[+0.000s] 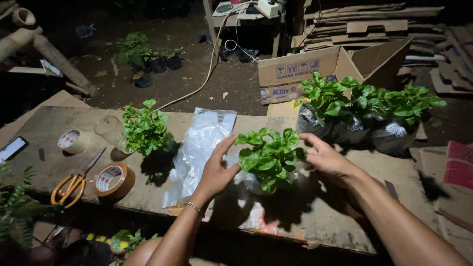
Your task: The person wraps the root ball of potted plants in clear plastic bags one at a time, folding the plastic around each plant's base, and sets the wrapped plants in a row on the right side of the workbench. Scissors and tape rolls sit on the bench but the person works by hand.
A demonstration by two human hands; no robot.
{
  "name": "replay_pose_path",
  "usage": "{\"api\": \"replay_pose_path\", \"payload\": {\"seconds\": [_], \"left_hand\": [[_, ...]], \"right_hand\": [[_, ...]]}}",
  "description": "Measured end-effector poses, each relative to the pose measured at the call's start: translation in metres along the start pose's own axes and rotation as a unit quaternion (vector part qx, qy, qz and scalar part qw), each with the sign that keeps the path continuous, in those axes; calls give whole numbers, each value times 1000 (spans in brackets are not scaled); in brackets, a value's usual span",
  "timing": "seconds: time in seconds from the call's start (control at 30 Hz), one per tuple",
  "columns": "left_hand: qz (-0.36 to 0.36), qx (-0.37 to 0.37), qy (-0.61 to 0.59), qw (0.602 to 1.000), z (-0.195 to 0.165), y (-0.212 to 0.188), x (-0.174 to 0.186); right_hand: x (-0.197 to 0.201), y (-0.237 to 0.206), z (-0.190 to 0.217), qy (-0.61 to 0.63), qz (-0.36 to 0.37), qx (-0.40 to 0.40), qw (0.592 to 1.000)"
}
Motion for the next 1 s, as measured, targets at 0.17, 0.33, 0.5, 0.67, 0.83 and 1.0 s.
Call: {"api": "replay_pose_path", "payload": {"seconds": [0.17,0.33,0.5,0.67,0.83,1.0], "left_hand": [[26,54,-14,998,15,-3,-6],[-62,169,-212,960,71,-21,-25],[-29,101,-12,994,67,-23,-17],[45,-24,146,988,-4,-15,7],[109,-164,245,949,-60,-9,3],[139,-75,342,926,-38,-6,-13]], "right_hand": [[-17,2,14,-139,-2,238,961],[-3,18,-11,-25,-44,80,995],[-8,14,-5,-23,-34,57,998],[-10,-21,37,-394,-126,288,864],[-35,-55,39,-653,-94,504,557],[-51,-51,33,-687,-75,530,491]]}}
Point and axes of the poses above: each hand's wrist, its own y-axis towards the middle knuckle, its own x-axis out of the back of the hand, z = x × y, the point moved 6 cm from there along y, towards the middle knuckle, and after that the axes turned 8 degrees about -x, right-handed, at the moved point
